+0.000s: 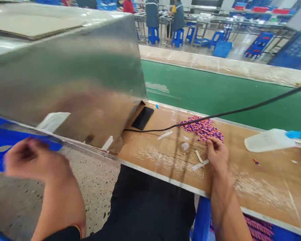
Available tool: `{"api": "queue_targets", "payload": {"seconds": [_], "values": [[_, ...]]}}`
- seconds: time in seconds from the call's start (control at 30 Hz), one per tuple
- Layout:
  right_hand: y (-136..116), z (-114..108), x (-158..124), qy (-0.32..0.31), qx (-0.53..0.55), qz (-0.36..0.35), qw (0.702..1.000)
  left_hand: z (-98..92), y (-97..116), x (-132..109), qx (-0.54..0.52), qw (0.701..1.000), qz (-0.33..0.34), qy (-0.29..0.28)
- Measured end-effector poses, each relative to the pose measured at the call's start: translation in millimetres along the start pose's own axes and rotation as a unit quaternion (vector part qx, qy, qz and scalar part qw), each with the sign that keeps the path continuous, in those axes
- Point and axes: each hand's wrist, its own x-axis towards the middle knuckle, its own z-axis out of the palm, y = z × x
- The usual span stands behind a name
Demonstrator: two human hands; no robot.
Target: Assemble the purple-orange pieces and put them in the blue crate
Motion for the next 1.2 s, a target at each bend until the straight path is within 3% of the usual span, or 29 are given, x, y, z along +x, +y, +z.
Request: {"api": "queue_targets", "payload": {"seconds": [0.03, 0.07, 0.1, 0.13, 0.2, 0.23, 0.3, 0.37, 0.4, 0.47, 0.57, 0.67, 0.87, 1.1, 1.2], "values": [[1, 1, 0, -0.008, 0.011, -0.003, 1.000, -5.7, -5, -9, -0.015, 0.988, 0.056, 0.146], [2, 1, 0, -0.017, 0.020, -0.004, 1.000, -10.2, -8, -21, -0.044, 0.969, 0.099, 0.224], [3, 1, 1, -0.023, 0.023, -0.003, 0.999, -14.0, -7, -36, -0.059, 0.964, 0.118, 0.229], [3, 2, 0, -0.028, 0.024, -0.001, 0.999, -17.2, -1, -54, -0.071, 0.970, 0.132, 0.193], [4, 3, -1, -0.035, 0.026, 0.002, 0.999, -21.8, 23, -93, -0.083, 0.991, 0.108, 0.005], [4, 3, -1, -0.039, 0.028, 0.004, 0.999, -22.3, 39, -113, -0.128, 0.981, 0.077, -0.124], [4, 3, -3, -0.044, 0.031, 0.008, 0.999, -17.5, 74, -148, -0.186, 0.943, -0.019, -0.276], [3, 2, -4, -0.048, 0.030, 0.011, 0.998, -4.1, 106, -176, -0.201, 0.910, -0.094, -0.350], [3, 2, -5, -0.048, 0.030, 0.012, 0.998, 5.3, 119, -187, -0.236, 0.862, -0.224, -0.388], [2, 1, -5, -0.052, 0.028, 0.013, 0.998, 26.4, 138, -202, -0.290, 0.711, -0.460, -0.446], [-1, 1, -5, -0.069, 0.007, 0.010, 0.998, 54.0, 152, -215, -0.312, 0.630, -0.523, -0.483], [-7, 1, -5, -0.087, -0.026, 0.018, 0.996, 66.9, 157, -220, -0.323, 0.589, -0.544, -0.502], [-18, 2, -8, -0.053, -0.078, -0.075, 0.993, 64.8, 159, -222, -0.344, 0.546, -0.554, -0.526], [-27, 7, -13, -0.091, -0.001, -0.028, 0.995, 65.6, 157, -220, -0.357, 0.555, -0.510, -0.552], [-31, 3, -11, -0.126, 0.004, -0.016, 0.992, 72.5, 160, -207, -0.368, 0.560, -0.449, -0.591]]}}
